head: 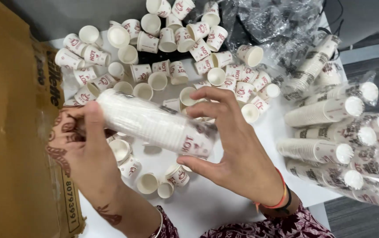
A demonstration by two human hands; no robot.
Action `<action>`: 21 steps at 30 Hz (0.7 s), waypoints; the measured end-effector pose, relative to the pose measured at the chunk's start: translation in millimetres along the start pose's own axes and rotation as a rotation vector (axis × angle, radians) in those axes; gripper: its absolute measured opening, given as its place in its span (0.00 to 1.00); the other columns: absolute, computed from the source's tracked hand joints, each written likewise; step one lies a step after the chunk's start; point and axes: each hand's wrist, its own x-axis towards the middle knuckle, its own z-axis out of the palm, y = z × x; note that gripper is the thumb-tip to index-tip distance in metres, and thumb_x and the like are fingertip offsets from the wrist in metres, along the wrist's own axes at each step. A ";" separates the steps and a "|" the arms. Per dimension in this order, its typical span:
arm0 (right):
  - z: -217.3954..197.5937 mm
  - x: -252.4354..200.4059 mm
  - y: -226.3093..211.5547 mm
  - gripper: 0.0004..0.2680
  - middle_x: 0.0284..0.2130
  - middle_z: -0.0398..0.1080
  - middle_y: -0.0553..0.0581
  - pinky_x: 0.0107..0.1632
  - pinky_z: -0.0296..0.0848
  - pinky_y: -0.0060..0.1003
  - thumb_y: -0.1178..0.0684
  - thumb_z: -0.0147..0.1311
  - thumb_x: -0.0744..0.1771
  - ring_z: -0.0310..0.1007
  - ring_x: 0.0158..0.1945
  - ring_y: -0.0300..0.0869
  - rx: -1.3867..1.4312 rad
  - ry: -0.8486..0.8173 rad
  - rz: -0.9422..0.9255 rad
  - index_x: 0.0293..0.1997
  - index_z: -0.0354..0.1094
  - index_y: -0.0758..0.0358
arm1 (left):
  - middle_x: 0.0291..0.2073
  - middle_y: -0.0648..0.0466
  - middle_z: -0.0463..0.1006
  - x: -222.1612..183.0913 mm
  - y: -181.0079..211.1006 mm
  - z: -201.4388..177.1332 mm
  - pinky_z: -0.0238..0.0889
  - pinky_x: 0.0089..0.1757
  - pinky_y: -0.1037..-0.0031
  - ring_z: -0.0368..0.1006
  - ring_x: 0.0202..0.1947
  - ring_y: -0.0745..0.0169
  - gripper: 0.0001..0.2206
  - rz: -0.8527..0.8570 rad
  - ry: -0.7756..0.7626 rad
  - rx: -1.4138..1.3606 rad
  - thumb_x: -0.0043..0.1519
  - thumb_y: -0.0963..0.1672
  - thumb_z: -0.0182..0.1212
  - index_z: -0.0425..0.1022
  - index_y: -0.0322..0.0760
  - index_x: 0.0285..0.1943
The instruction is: The person gathers loose paper cups scattered on a white table and nests them one by one into stacks, holding a growing stack in one hand while picking cups with the other. They occasionally wrap a completed stack in plastic packaging material and set it aside.
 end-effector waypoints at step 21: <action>-5.8 -299.0 110.2 0.27 0.39 0.71 0.71 0.42 0.80 0.35 0.47 0.66 0.63 0.78 0.42 0.51 -0.498 0.894 -0.072 0.60 0.45 0.58 | 0.44 0.55 0.82 -13.3 42.7 23.0 0.67 0.42 0.80 0.76 0.43 0.71 0.09 0.010 -0.554 0.316 0.67 0.45 0.63 0.77 0.34 0.51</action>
